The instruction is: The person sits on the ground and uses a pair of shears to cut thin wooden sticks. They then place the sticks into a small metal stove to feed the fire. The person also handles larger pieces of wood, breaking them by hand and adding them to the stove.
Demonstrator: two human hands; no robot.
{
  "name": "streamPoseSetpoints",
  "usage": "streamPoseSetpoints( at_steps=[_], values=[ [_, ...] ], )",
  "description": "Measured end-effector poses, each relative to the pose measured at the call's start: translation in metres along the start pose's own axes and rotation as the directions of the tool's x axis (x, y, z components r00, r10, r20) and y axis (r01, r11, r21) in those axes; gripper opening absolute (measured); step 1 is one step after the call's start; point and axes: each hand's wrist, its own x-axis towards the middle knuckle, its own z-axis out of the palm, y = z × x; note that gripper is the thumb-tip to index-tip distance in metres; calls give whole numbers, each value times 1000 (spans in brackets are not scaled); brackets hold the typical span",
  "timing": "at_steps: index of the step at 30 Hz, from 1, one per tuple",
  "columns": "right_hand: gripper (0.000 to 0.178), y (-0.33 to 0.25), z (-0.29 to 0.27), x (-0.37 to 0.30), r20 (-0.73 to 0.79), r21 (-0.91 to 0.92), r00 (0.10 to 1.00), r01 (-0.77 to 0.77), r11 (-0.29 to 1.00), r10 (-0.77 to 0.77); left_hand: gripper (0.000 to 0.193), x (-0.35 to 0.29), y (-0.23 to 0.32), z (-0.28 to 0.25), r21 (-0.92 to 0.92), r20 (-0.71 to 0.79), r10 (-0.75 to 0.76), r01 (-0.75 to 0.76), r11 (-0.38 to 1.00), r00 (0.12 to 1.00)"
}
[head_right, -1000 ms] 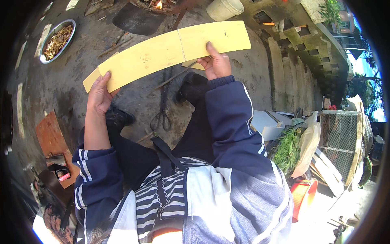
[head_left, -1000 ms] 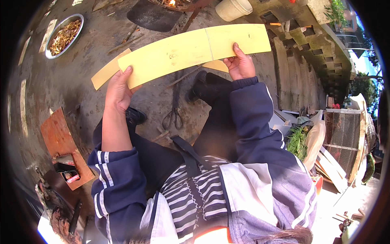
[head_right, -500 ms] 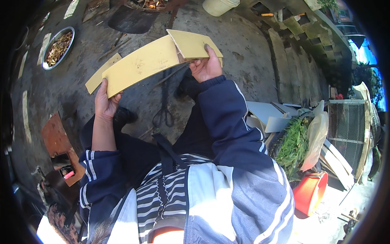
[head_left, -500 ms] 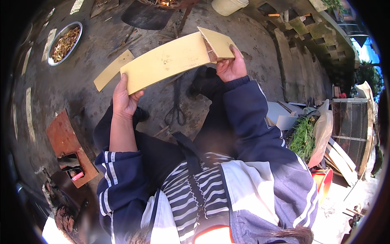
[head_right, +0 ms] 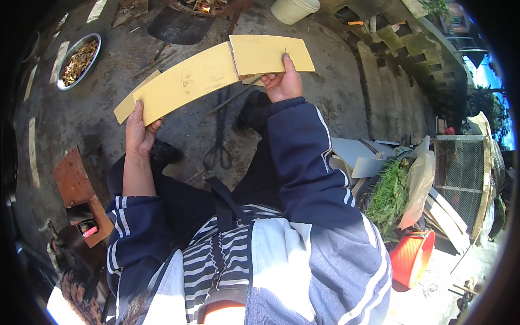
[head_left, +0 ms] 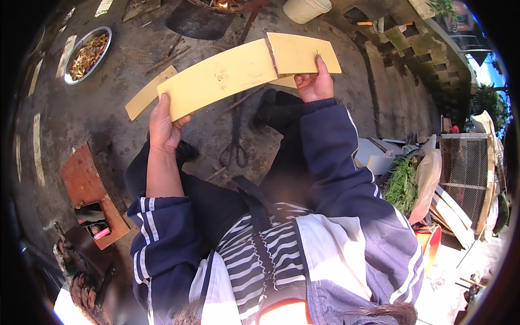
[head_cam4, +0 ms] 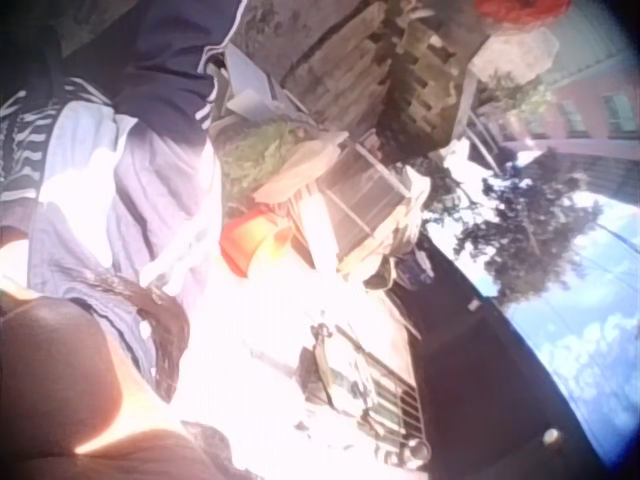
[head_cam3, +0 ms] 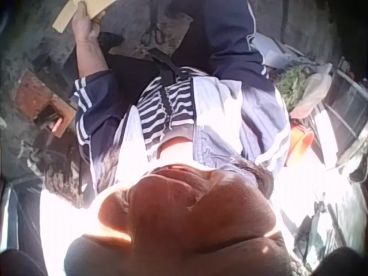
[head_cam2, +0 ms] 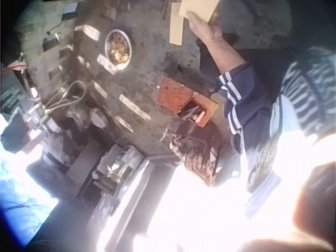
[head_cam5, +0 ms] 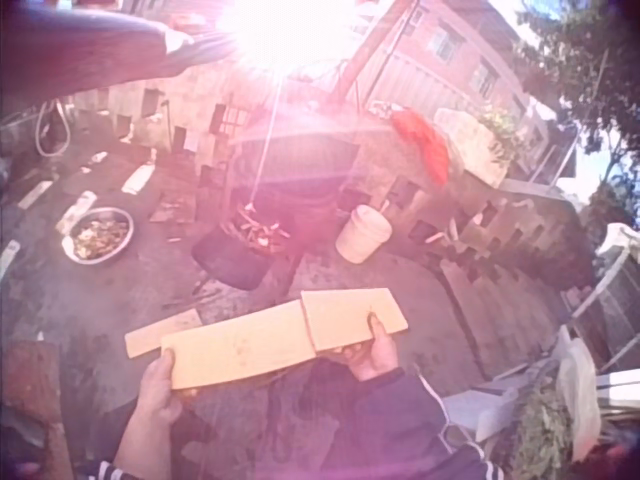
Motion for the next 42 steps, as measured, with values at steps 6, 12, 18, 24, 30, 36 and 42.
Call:
streamPoseSetpoints(
  at_steps=[6, 12, 18, 24, 30, 36, 42],
  values=[
    [32, 35, 17, -13, 235, 415, 960, -238, 878, 149, 37, 5, -7, 0, -121, 28, 22, -19, 993, 999],
    [44, 71, 32, -23, 566, 560, 801, -549, 620, 197, 34, 6, -11, 5, -224, 18, -15, 19, 974, 1000],
    [52, 102, 74, -43, 708, 563, 685, -695, 447, 173, 32, 8, -17, 10, -317, -6, -37, 33, 948, 999],
    [66, 128, 97, -57, 791, 435, 579, -759, 484, 197, 30, 15, -25, 6, -389, 53, -34, 52, 920, 998],
    [86, 107, 69, -62, 639, 207, 568, -776, 596, 519, 29, 13, -18, -6, -384, -39, -43, 25, 923, 998],
    [65, 64, 26, -70, 529, -29, 596, -699, 715, 604, 31, 12, -13, -5, -355, -31, -6, -5, 935, 999],
    [50, 36, 37, -60, 344, -572, 931, 312, 759, -123, 32, 13, -9, 4, -334, -79, -6, -21, 942, 997]
  ],
)
